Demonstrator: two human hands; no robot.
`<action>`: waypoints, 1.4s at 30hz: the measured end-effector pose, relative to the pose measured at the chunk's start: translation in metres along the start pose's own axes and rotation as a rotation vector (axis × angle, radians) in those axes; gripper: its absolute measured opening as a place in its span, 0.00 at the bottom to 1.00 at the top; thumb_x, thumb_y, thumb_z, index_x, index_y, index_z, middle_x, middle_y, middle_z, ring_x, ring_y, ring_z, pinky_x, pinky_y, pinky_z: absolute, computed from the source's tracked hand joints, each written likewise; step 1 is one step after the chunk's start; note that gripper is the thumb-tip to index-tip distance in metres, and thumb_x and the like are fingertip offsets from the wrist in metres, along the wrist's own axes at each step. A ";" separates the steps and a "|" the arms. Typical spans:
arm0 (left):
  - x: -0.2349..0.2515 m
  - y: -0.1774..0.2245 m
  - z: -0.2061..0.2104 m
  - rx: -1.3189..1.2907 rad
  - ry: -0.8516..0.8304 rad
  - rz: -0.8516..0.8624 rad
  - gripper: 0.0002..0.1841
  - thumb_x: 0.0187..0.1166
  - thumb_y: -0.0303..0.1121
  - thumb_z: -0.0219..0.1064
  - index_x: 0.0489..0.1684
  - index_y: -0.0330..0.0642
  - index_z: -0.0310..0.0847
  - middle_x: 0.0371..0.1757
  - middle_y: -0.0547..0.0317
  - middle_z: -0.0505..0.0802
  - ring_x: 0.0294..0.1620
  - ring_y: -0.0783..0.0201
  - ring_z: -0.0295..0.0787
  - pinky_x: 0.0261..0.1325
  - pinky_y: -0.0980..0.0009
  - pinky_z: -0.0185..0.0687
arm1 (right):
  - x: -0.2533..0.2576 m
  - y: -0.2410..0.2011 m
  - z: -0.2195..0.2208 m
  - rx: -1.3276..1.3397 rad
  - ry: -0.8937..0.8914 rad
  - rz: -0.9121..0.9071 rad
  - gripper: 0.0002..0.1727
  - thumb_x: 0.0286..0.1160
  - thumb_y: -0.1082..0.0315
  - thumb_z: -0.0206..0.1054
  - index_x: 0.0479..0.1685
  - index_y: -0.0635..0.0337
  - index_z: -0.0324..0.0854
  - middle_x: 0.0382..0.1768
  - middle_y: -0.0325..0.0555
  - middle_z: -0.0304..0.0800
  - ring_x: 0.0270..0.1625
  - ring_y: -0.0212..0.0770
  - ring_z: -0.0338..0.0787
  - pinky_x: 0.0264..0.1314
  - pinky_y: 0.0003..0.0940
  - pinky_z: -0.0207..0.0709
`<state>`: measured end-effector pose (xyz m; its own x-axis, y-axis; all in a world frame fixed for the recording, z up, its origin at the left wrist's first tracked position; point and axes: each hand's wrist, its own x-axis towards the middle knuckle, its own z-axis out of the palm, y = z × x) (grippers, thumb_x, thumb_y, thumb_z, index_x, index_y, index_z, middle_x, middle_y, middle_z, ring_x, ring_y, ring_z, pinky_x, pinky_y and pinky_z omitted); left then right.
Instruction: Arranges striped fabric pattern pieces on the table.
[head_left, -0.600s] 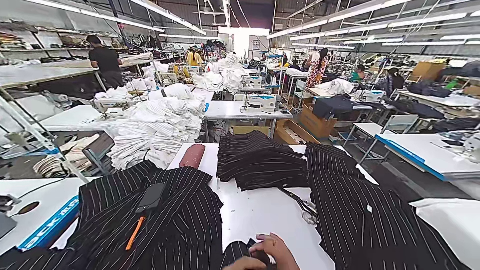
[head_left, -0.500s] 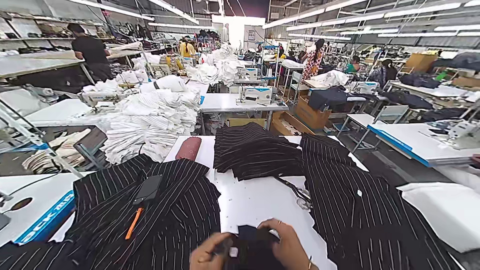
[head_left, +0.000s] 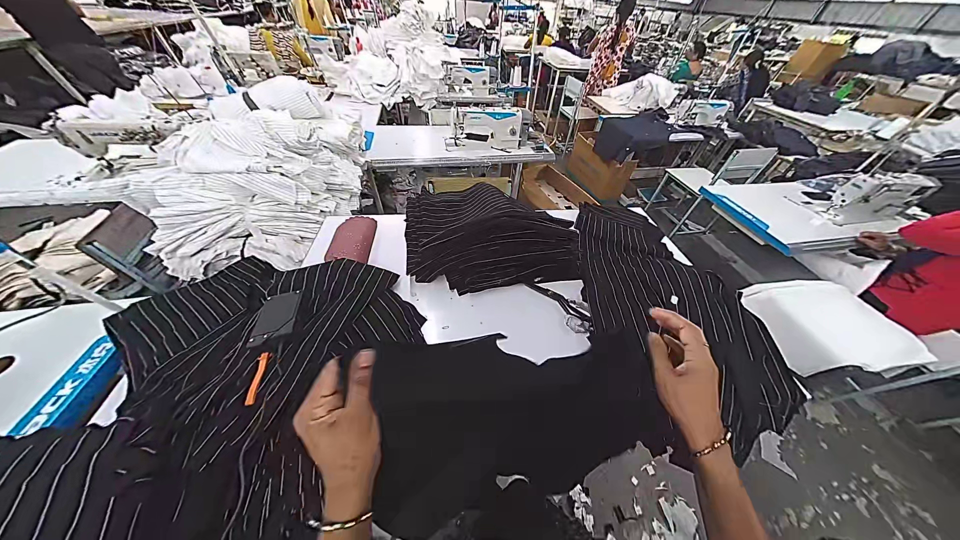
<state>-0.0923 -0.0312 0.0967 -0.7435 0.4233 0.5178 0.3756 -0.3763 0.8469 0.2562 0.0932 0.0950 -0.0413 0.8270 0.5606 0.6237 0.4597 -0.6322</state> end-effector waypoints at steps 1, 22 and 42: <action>-0.009 0.003 0.011 -0.009 -0.079 0.034 0.09 0.81 0.31 0.66 0.38 0.33 0.87 0.34 0.83 0.90 0.39 0.95 0.84 0.48 0.90 0.81 | -0.005 -0.020 0.005 0.111 -0.056 -0.072 0.28 0.77 0.60 0.68 0.71 0.70 0.78 0.74 0.62 0.81 0.76 0.48 0.82 0.72 0.42 0.81; 0.024 -0.054 -0.113 0.550 -0.190 -0.143 0.20 0.84 0.42 0.63 0.36 0.29 0.88 0.34 0.59 0.90 0.32 0.78 0.80 0.40 0.76 0.76 | 0.037 0.038 0.015 -0.076 -0.309 0.082 0.10 0.71 0.70 0.68 0.37 0.69 0.91 0.31 0.50 0.92 0.34 0.40 0.86 0.42 0.46 0.77; -0.139 -0.156 -0.036 1.042 -1.200 -0.003 0.66 0.43 0.36 0.91 0.93 0.32 0.49 0.94 0.34 0.53 0.94 0.34 0.48 0.87 0.29 0.43 | -0.145 0.046 0.144 -0.366 -1.025 -0.238 0.61 0.42 0.67 0.88 0.92 0.48 0.62 0.93 0.45 0.57 0.93 0.54 0.58 0.88 0.68 0.52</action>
<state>-0.0675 -0.0606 -0.1114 -0.0849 0.9891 -0.1199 0.9482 0.1172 0.2953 0.1779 0.0412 -0.0923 -0.7102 0.6839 -0.1670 0.6995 0.6589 -0.2766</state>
